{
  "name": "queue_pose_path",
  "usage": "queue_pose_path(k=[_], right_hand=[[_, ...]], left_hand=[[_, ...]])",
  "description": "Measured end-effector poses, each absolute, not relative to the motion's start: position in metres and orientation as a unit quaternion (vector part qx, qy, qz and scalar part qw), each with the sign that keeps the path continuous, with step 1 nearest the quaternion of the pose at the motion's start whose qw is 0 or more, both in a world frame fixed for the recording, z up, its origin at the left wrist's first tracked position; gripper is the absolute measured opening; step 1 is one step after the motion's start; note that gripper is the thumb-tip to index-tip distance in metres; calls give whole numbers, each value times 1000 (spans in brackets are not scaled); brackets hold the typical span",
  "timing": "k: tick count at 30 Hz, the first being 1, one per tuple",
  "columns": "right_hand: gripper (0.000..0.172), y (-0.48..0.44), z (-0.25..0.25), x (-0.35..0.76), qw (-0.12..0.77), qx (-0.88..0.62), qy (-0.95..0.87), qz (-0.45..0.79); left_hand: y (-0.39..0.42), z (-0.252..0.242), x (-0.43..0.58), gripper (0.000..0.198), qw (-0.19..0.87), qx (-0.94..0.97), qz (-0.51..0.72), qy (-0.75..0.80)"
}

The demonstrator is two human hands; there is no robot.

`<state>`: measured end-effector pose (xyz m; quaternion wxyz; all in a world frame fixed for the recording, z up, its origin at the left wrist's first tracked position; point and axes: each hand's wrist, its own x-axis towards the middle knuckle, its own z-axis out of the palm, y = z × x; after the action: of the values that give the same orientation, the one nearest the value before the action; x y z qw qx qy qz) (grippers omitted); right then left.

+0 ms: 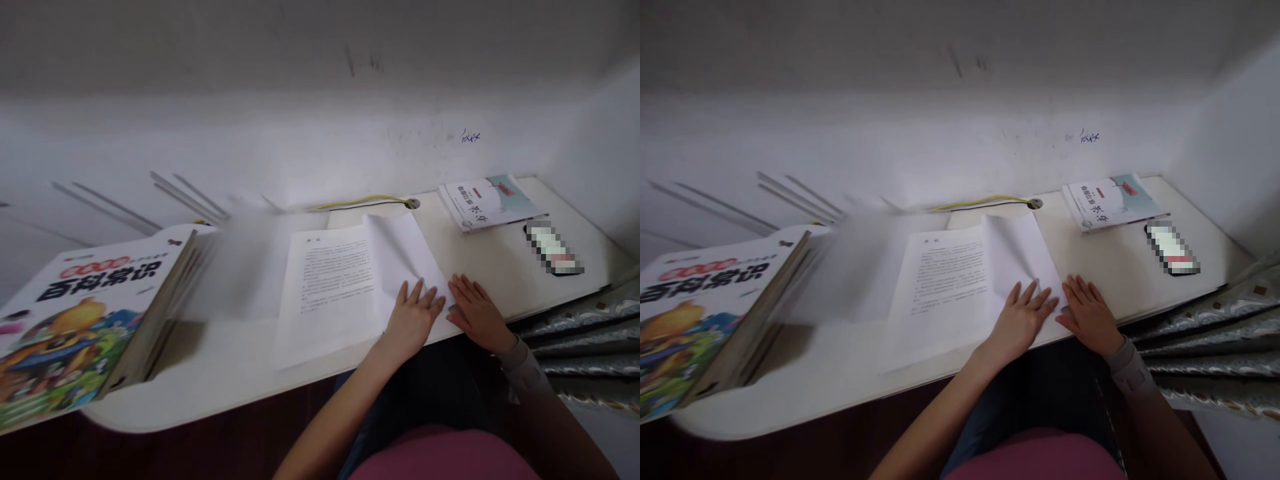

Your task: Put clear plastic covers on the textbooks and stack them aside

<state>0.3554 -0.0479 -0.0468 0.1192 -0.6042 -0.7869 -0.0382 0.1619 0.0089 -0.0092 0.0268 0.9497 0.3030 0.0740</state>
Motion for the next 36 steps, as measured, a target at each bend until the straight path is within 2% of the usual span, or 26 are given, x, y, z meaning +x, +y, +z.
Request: queue_pose_path(k=[4, 10, 12, 16, 22, 36], right_hand=[[63, -48, -47, 355, 116, -606, -786, -41], [53, -49, -43, 354, 83, -600, -794, -57], [51, -49, -43, 353, 82, -601, -793, -61], [50, -48, -43, 354, 82, -602, -792, -58], [49, -48, -42, 354, 76, -603, -792, -60], [49, -47, -45, 355, 82, -595, -797, -67]], left_hand=[[6, -5, 167, 38, 17, 950, 45, 310], [20, 8, 159, 41, 60, 971, 12, 233], [43, 18, 159, 41, 61, 971, -5, 232], [111, 31, 176, 43, 35, 932, -58, 357], [186, 16, 206, 51, 38, 906, -64, 416], [193, -5, 194, 45, 50, 924, -53, 376]])
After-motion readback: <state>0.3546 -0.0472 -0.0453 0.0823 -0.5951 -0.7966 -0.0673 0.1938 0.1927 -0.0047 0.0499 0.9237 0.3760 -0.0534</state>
